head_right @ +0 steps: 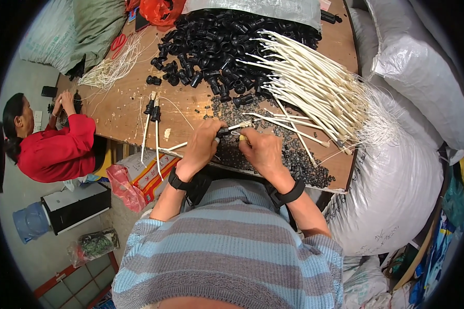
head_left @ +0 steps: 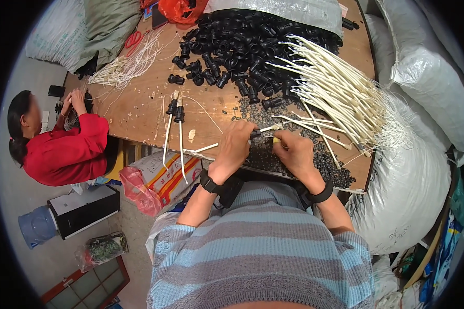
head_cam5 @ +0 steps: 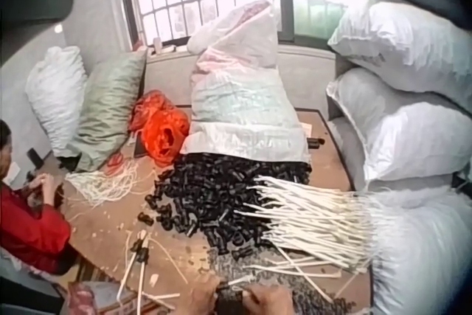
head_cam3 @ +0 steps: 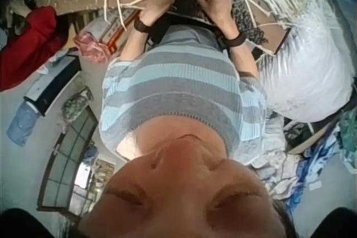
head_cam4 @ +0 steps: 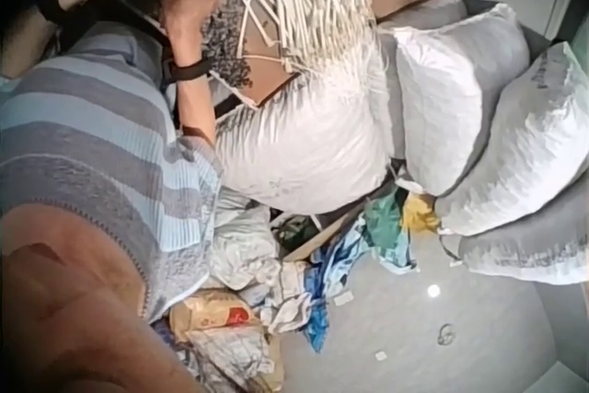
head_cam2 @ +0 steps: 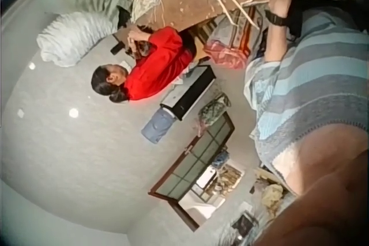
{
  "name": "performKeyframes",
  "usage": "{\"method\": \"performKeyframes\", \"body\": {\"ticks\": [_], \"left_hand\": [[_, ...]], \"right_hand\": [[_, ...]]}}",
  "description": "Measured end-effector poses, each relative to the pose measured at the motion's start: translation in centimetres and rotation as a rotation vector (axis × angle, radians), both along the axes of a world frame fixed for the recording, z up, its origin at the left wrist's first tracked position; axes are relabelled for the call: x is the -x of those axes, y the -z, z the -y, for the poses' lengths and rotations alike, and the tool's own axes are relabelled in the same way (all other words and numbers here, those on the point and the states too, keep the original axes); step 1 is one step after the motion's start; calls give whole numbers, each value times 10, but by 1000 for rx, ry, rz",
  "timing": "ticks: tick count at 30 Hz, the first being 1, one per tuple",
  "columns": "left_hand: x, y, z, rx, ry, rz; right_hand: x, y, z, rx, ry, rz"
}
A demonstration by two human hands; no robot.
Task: The person picks up a black plastic part and a white cord, threads the cord through the part, and then slides a small yellow ring onto the cord. They repeat this assembly process, placing the finished units on the table.
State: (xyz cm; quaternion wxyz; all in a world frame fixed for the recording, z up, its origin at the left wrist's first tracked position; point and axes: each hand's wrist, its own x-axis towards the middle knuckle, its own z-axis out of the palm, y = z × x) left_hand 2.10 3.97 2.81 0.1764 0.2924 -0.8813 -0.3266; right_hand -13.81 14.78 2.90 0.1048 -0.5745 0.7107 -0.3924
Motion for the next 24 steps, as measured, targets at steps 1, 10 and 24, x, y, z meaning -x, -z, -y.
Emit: {"method": "performKeyframes", "body": {"ticks": [1,10,24], "left_hand": [[0,-1,-1,0,-1,1],[7,-6,-10,2,70,5],[7,-7,-3,-94,50,-311]], "right_hand": [[0,0,0,9,3,5],[-2,3,-1,-21,-65,150],[-3,1,-3,-82,-181,28]]}}
